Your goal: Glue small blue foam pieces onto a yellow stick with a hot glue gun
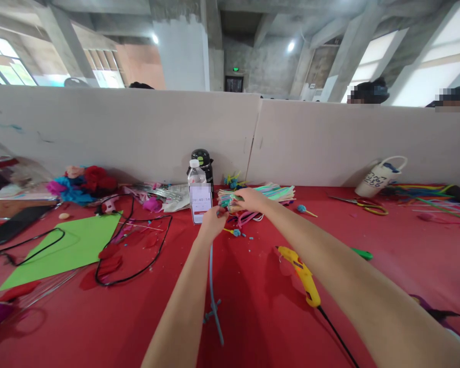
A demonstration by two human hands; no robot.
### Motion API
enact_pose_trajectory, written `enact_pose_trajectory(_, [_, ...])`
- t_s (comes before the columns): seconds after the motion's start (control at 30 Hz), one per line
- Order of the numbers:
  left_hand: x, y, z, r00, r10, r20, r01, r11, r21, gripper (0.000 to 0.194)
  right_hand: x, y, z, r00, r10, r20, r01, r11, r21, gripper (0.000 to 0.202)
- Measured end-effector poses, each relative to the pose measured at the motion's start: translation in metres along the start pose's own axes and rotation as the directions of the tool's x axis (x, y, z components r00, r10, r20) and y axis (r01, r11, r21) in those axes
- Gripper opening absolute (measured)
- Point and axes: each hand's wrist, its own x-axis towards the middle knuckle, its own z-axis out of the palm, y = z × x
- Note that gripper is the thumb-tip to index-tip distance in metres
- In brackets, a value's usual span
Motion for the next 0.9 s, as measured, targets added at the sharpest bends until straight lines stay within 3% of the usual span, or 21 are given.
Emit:
enact_pose_trajectory(0.2, [0.001,-0.003,0.016,0.998,0.063,0.015,-0.064,0.995,0.073,0.018,-0.007,-0.004,-0.003,1.000,-0.012,-0.017,0.013,0.999,0.043,0.026])
enact_pose_trajectory(0.6, [0.006,-0.009,0.018,0.997,0.069,0.035,-0.072,0.994,0.085,0.016,-0.005,-0.001,-0.002,0.999,0.004,-0.036,-0.002,0.998,0.064,0.025])
enact_pose_trajectory(0.9, [0.004,0.000,0.015,0.997,0.042,-0.065,-0.042,0.999,0.008,0.007,-0.005,-0.003,-0.004,0.999,0.028,-0.024,-0.027,0.998,0.050,0.027])
